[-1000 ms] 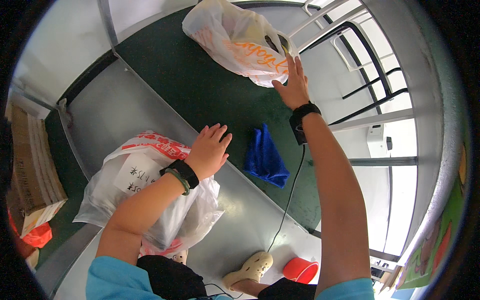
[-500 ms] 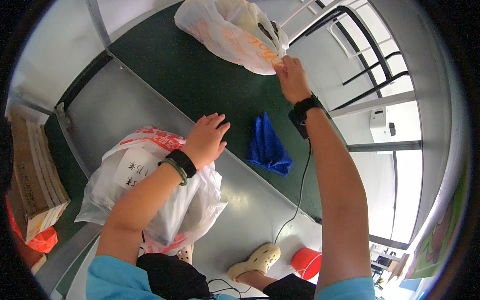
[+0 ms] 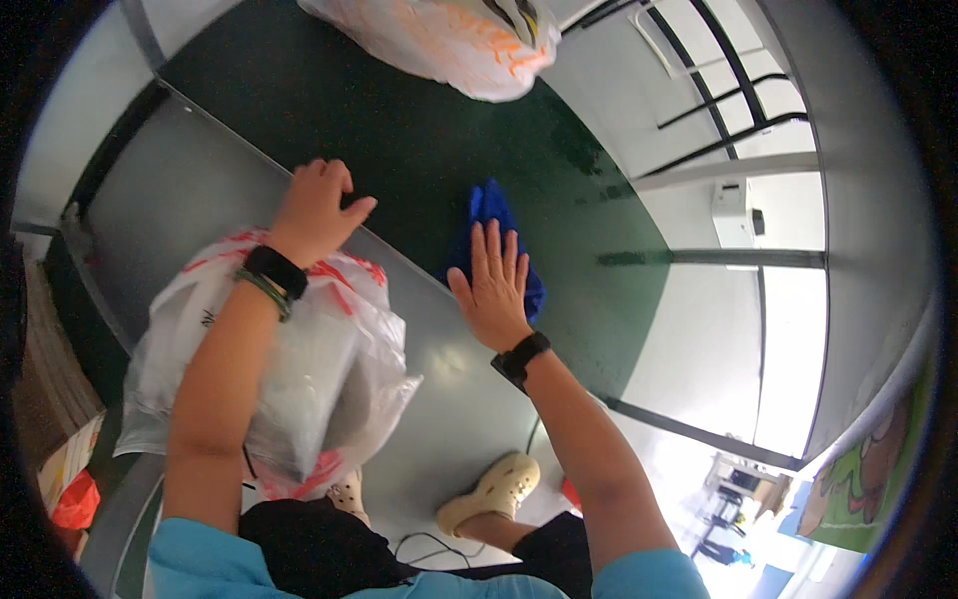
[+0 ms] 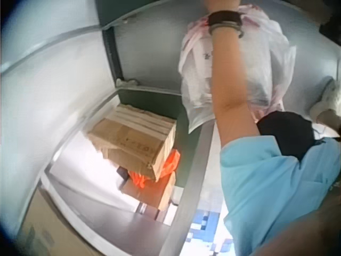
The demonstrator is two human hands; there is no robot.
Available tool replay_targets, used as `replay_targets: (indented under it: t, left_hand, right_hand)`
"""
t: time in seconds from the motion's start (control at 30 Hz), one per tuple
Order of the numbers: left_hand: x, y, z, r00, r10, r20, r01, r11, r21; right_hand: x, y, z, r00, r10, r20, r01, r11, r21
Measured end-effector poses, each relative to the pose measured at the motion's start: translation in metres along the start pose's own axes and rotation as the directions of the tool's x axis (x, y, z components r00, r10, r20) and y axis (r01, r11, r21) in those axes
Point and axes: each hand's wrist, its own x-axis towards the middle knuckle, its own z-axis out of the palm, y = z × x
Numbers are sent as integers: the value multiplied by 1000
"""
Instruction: Wiping down a shelf surface using a cloth and spray bottle.
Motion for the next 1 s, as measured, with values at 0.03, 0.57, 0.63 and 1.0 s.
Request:
replay_targets:
  t: [0.03, 0.57, 0.63, 1.0]
  left_hand:
    - [1, -2, 2, 1000, 11, 23, -12, 1000, 21]
    - [-4, -16, 22, 995, 91, 46, -96, 990, 107]
    - [-3, -22, 23, 993, 84, 80, -91, 992, 90]
    - [-5, -26, 18, 986, 125, 114, -130, 990, 46]
  right_hand:
    - [-6, 13, 1, 999, -42, 35, 41, 999, 28]
    - [-102, 63, 32, 992, 84, -91, -81, 996, 38]
    - [-88, 28, 23, 996, 85, -27, -81, 990, 116]
    - [-196, 272, 24, 570, 795, -210, -723, 606, 331]
